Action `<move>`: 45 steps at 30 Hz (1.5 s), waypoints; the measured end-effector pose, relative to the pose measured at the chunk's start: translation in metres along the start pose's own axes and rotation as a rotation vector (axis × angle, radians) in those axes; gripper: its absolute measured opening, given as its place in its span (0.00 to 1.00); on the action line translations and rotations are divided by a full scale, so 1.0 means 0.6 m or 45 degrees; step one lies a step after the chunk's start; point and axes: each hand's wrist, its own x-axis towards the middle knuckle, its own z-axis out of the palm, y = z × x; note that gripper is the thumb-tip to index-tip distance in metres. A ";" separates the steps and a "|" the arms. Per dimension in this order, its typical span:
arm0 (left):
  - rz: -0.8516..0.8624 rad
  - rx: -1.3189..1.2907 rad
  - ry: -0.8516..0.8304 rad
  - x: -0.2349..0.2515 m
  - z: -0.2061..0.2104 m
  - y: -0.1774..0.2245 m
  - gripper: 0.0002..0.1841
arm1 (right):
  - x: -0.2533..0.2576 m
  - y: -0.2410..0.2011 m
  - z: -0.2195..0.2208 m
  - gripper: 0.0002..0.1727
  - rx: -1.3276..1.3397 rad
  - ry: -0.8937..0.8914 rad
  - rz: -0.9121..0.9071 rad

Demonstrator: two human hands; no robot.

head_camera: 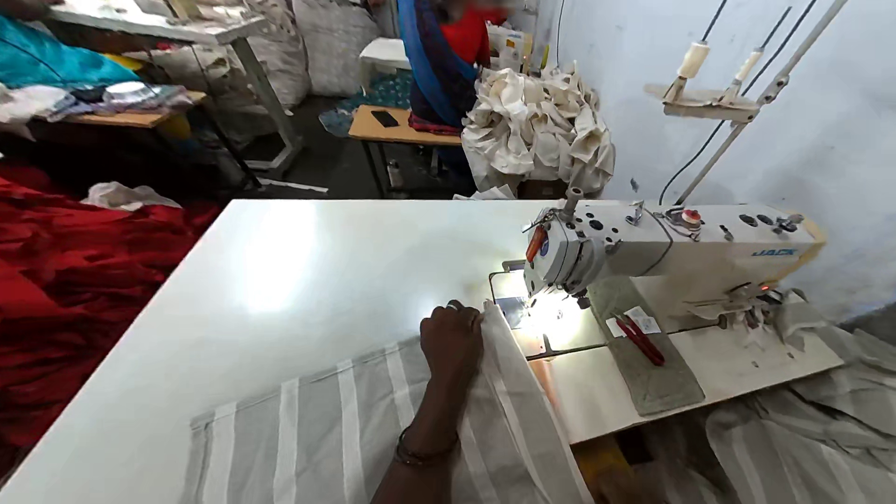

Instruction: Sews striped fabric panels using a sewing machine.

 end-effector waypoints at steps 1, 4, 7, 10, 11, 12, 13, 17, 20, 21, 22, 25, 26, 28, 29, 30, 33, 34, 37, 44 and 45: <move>0.012 0.005 0.028 -0.002 0.002 0.000 0.08 | 0.011 -0.016 -0.015 0.25 -0.061 0.182 -0.077; 0.027 -0.014 0.055 0.005 -0.001 -0.003 0.08 | 0.106 -0.086 -0.035 0.15 0.028 0.795 -0.458; -0.004 -0.021 0.047 0.013 0.002 -0.013 0.09 | 0.213 -0.140 0.028 0.11 0.183 0.845 -0.637; -0.005 -0.065 0.104 0.030 0.000 -0.034 0.12 | 0.253 -0.145 0.086 0.12 0.063 0.929 -0.587; 0.011 -0.070 0.135 0.035 0.003 -0.039 0.13 | 0.252 -0.145 0.090 0.12 0.004 0.949 -0.568; 0.025 -0.061 0.147 0.036 0.007 -0.040 0.11 | 0.249 -0.145 0.091 0.13 -0.065 0.951 -0.551; 0.035 -0.053 0.145 0.034 0.009 -0.038 0.08 | 0.246 -0.146 0.091 0.14 -0.123 0.955 -0.540; 0.121 0.013 0.153 0.028 0.006 -0.034 0.06 | 0.243 -0.155 0.091 0.11 -0.263 1.002 -0.524; 0.095 0.082 0.009 0.017 -0.010 -0.030 0.11 | 0.242 -0.159 0.082 0.10 -0.299 1.002 -0.513; 0.069 0.115 -0.064 0.013 -0.016 -0.027 0.14 | 0.239 -0.159 0.073 0.11 -0.290 0.986 -0.514; 0.042 0.142 -0.134 0.010 -0.022 -0.023 0.16 | 0.236 -0.160 0.064 0.11 -0.283 0.975 -0.518; 0.018 0.224 -0.256 0.010 -0.032 -0.021 0.18 | 0.219 -0.168 0.047 0.10 -0.281 0.740 -0.465; 0.023 0.251 -0.275 0.011 -0.034 -0.019 0.18 | 0.212 -0.170 0.046 0.11 -0.289 0.642 -0.430; 0.027 0.276 -0.314 0.015 -0.039 -0.018 0.18 | 0.201 -0.166 0.044 0.14 -0.272 0.523 -0.387; 0.033 0.271 -0.316 0.014 -0.039 -0.021 0.19 | 0.192 -0.161 0.043 0.15 -0.256 0.506 -0.391; 0.043 0.255 -0.313 0.008 -0.036 -0.027 0.21 | 0.182 -0.154 0.043 0.16 -0.243 0.500 -0.409; 0.089 0.281 -0.321 -0.034 -0.024 -0.039 0.50 | 0.141 -0.132 0.020 0.19 -0.189 0.285 -0.417; 0.122 0.291 -0.320 -0.056 -0.021 -0.034 0.58 | 0.130 -0.126 -0.001 0.18 -0.129 0.118 -0.369; 0.345 0.239 -0.226 -0.133 0.000 0.001 0.58 | 0.138 -0.085 -0.029 0.16 -0.088 0.314 -0.436; 0.718 0.110 -0.073 -0.137 0.044 0.042 0.51 | 0.258 -0.002 0.020 0.15 -0.258 0.891 -0.714; 0.748 0.089 -0.064 -0.145 0.046 0.042 0.50 | 0.260 -0.002 0.020 0.15 -0.271 0.884 -0.707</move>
